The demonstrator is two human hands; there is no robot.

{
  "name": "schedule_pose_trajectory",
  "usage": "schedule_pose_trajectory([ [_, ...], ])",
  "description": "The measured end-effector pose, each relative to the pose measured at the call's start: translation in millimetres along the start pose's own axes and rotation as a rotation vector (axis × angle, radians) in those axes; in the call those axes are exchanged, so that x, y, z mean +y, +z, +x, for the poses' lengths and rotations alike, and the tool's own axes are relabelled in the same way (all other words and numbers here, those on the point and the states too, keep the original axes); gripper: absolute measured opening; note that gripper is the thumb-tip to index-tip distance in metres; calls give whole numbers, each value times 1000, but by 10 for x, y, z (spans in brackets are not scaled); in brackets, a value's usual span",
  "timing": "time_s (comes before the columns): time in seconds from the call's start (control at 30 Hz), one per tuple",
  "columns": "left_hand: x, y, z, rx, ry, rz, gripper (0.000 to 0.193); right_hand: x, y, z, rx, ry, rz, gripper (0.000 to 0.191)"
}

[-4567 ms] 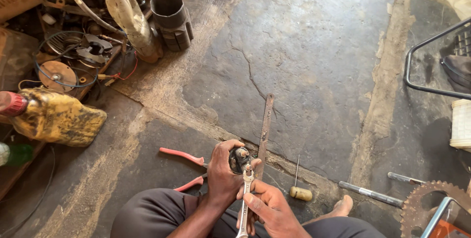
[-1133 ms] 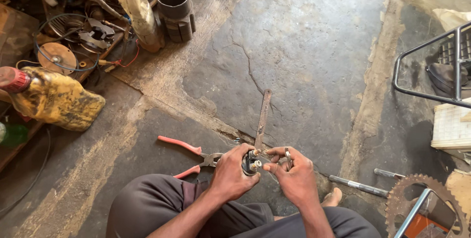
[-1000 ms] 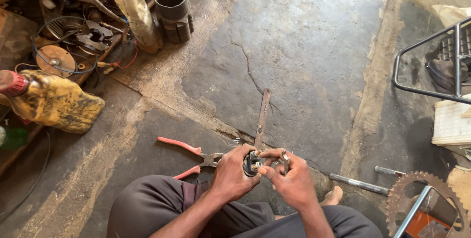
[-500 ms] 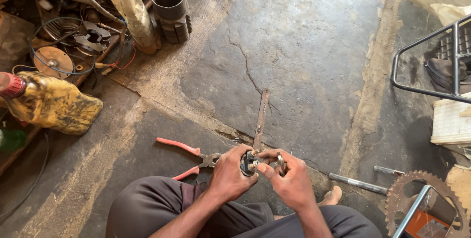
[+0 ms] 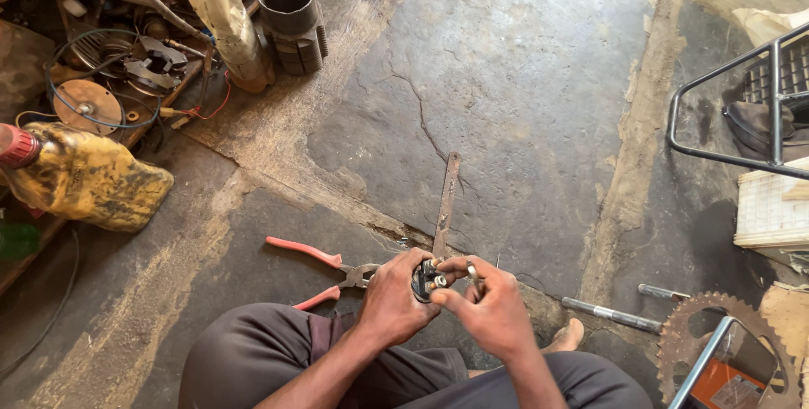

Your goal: The person sits on the workshop floor holding a small cylindrical motor component and saws its metal part using a hacksaw blade, repositioning the component and the blade repeatedly. Earlier they work on the component with a small tool and a wrench lies nearby with pliers on the floor.

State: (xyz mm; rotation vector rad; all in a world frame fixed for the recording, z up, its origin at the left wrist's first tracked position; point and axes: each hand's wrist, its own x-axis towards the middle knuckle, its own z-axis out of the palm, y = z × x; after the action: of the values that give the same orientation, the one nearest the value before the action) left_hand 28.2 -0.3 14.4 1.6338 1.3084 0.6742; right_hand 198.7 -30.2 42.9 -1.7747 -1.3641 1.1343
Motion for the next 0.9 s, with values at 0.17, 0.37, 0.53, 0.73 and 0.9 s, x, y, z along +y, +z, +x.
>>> schedule_pose_trajectory([
  [0.17, -39, 35, 28, -39, -39, 39, 49, 7, 40, 9, 65, -194, -56, 27],
  [0.37, -93, 18, 77, -22, -230, -25, 51, 185, -37, 129, 227, 82, -175, 24],
  [0.53, -125, -28, 108, 62, -263, -11, 55, 456, 262, 299, 108, 21, -591, 30],
  [0.73, -96, -43, 95, 58, -255, -217, 52, 773, 414, 369, 33, 96, -592, 36],
  [0.9, -56, -61, 79, -3, -313, -450, 45, 874, 300, 452, 139, 274, -582, 37],
])
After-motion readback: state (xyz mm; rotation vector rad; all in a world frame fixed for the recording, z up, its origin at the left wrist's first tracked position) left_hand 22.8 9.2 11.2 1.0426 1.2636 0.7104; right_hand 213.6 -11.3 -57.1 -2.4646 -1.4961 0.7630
